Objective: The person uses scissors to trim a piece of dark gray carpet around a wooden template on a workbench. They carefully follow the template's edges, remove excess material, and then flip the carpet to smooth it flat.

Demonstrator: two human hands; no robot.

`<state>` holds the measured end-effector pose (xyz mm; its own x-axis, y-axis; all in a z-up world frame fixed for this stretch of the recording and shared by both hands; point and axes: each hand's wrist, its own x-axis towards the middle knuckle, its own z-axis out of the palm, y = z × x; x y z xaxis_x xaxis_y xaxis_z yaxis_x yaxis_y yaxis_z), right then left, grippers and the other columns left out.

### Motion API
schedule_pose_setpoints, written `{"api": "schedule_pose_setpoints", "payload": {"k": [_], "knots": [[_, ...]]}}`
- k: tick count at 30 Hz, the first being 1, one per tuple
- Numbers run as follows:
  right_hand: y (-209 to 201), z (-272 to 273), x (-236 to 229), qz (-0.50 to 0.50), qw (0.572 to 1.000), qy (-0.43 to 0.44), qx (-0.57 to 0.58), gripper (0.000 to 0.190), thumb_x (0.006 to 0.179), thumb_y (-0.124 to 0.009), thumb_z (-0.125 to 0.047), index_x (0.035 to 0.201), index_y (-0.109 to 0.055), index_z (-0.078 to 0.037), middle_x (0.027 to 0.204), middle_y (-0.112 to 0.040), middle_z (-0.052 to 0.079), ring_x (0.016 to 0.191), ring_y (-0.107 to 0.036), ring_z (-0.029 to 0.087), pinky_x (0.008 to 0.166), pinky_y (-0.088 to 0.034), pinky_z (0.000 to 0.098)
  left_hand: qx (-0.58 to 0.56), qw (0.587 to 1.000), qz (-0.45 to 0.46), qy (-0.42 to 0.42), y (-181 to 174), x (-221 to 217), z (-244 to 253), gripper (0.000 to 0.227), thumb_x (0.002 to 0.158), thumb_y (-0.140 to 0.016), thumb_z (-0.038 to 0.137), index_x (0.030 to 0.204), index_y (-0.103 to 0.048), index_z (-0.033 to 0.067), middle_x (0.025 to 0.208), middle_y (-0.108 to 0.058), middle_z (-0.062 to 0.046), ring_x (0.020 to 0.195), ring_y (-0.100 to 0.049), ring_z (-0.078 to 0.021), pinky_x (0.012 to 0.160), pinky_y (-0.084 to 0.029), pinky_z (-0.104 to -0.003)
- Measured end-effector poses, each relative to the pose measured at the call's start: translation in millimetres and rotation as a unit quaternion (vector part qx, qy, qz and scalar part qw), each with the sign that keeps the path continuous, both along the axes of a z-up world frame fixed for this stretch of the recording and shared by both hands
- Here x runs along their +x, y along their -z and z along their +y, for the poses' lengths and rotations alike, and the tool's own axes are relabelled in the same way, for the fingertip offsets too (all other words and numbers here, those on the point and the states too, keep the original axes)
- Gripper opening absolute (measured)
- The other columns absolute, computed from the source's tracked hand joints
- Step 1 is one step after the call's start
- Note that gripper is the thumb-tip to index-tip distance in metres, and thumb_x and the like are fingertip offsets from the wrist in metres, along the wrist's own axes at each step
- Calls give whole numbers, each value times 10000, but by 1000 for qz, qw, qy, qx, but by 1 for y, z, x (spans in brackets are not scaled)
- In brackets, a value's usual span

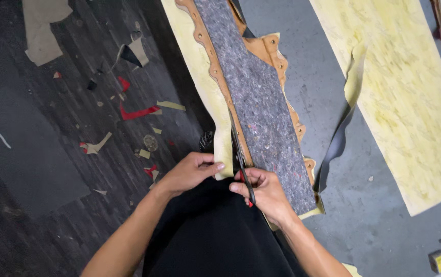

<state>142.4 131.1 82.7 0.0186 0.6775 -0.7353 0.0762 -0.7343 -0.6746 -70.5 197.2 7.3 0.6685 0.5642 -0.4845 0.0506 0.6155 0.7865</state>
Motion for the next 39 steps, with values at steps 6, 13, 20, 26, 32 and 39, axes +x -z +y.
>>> {"api": "schedule_pose_setpoints", "payload": {"k": [6,13,20,26,32,39], "knots": [[-7,8,7,-11,1000,-12,-8,280,760,-879,-105,959,-715,4,634,-624,9,468,-491,62,415,-360,228,20,1000,-10,-5,5,0,-2,320,976,-666,247,1136,-757,-15,925,-737,-5,851,-632,-65,805,-535,-250],[-2,30,18,-21,998,-52,-4,274,751,-873,-127,958,-736,-11,687,-674,-7,505,-486,44,435,-351,224,19,1000,10,10,11,1,-1,324,974,-678,267,1111,-776,-9,877,-728,-9,818,-618,-67,777,-521,-246],[-1,41,26,-32,996,-86,18,301,731,-903,-135,952,-748,0,700,-664,-19,588,-545,43,510,-405,224,-5,1000,23,11,13,1,1,341,948,-689,278,1134,-772,5,873,-741,-9,790,-621,-72,730,-513,-251],[-1,57,27,-39,993,-109,36,280,752,-901,-156,945,-762,-8,699,-655,-24,593,-534,34,512,-408,222,5,1000,16,22,16,3,2,343,956,-680,287,1134,-769,7,867,-749,-4,787,-633,-59,723,-519,-239],[-9,65,32,-38,994,-100,-14,310,703,-906,-163,929,-750,-19,618,-610,-5,506,-484,76,449,-351,259,1,999,37,35,12,0,4,341,952,-687,282,1155,-771,21,899,-765,-11,803,-645,-59,743,-529,-241],[-4,80,30,-42,992,-114,32,296,716,-914,-168,920,-749,-29,624,-580,-64,541,-450,37,470,-332,236,-3,999,17,42,9,1,5,349,954,-692,288,1177,-767,30,913,-761,-10,814,-641,-56,750,-526,-240]]}}
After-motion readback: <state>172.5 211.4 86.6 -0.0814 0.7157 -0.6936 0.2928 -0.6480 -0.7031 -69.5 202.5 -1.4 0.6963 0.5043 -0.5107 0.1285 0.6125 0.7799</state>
